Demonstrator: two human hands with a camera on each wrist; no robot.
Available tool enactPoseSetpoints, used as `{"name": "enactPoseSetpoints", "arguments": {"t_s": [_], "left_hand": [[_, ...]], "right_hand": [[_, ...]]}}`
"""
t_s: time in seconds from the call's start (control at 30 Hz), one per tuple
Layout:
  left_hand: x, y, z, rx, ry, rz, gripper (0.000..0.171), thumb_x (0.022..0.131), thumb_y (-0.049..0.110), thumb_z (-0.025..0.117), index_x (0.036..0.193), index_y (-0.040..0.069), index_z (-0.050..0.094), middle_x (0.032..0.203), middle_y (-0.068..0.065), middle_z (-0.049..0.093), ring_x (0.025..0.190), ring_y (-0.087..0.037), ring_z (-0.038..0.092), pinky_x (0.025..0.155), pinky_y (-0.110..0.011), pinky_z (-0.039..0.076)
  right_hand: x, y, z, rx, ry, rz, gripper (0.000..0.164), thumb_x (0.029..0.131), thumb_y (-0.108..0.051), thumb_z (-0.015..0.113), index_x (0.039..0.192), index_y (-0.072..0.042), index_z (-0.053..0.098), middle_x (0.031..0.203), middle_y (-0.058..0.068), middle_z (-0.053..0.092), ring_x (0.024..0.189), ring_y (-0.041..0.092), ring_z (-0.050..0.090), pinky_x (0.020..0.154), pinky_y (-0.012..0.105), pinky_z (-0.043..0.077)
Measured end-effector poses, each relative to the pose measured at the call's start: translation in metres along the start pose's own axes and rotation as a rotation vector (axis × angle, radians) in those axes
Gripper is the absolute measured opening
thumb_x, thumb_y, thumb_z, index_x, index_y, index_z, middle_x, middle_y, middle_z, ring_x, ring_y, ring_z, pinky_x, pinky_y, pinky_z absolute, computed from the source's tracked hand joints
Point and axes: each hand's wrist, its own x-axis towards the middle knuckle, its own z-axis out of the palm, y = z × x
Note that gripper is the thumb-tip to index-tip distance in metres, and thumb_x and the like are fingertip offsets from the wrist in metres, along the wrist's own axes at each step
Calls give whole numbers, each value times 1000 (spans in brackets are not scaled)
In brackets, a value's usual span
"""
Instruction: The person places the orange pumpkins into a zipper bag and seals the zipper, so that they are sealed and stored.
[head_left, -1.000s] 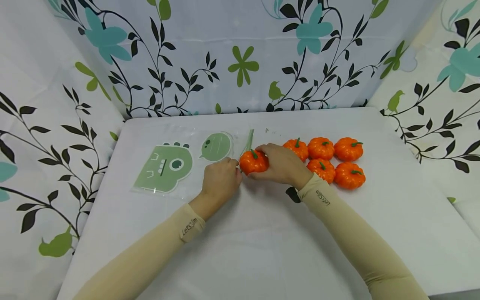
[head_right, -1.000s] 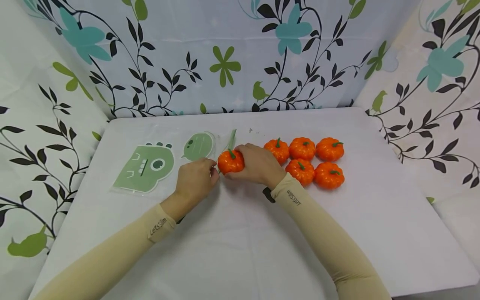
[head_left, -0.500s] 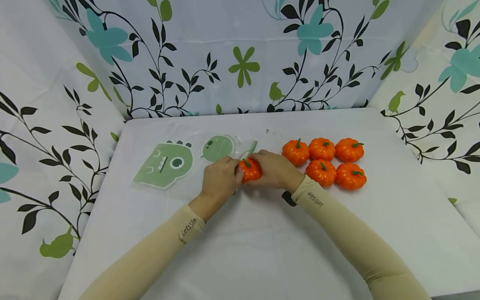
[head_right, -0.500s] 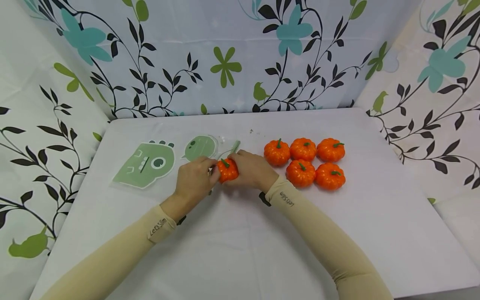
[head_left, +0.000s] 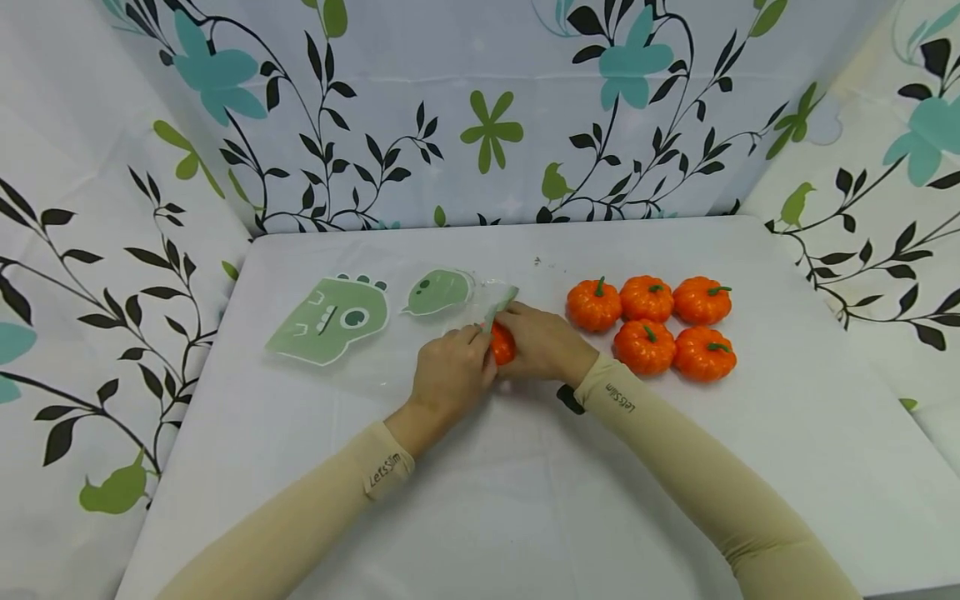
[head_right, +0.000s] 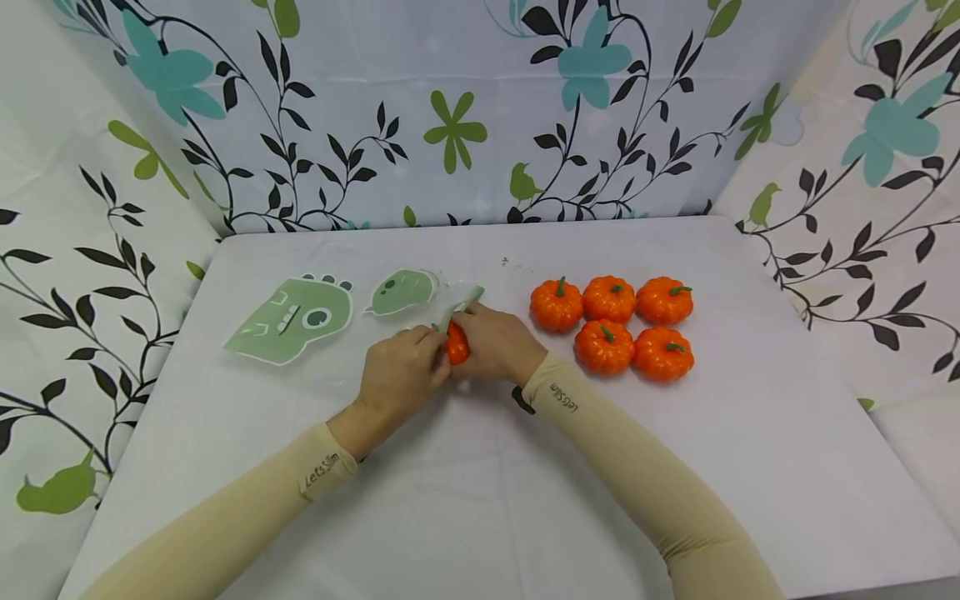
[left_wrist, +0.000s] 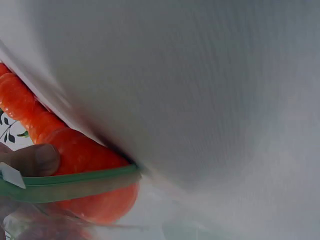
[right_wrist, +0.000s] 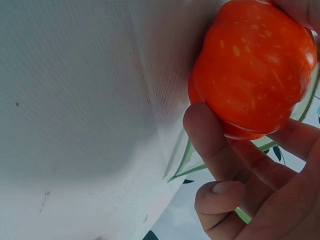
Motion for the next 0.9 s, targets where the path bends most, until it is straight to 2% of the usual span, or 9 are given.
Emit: {"name": "enactPoseSetpoints", "arguments": {"t_s": [0.2,0.4,0.53,0.77,0.9], "left_hand": [[-2,-3,0,-124,-87,-113,20,77,11,78,96,6,75,88,-6,71,76,-26,68,66,-40,52],[-6,-3,-2,-203,-107,-164,25,74,6,80,98,6,74,93,-5,70,82,-26,67,68,-41,56],[-8,-3,0,-206,-75,-160,21,74,2,78,95,5,75,89,-5,69,79,-24,68,63,-39,57],[-5,-5,0,-224,56,-106,19,74,-1,77,92,2,75,89,-7,70,78,-25,68,66,-37,58],[-1,-6,0,-242,98,-91,20,74,-2,76,94,1,76,90,-8,72,80,-24,69,69,-36,59]], "right_hand": [[0,-1,0,3,-4,1,81,81,-55,76,142,-6,56,142,13,54,119,27,60,98,45,52],[-1,-2,1,17,18,9,78,80,-54,76,139,-8,58,137,12,56,113,26,61,95,44,53],[-1,-3,5,53,49,32,79,80,-53,76,141,-7,57,133,13,58,111,25,62,95,42,53],[1,-7,11,138,167,68,77,82,-45,79,143,-4,54,131,15,58,105,27,63,93,41,54],[1,-9,7,293,151,76,82,82,-40,80,148,-2,48,135,14,57,101,24,64,88,37,55]]}}
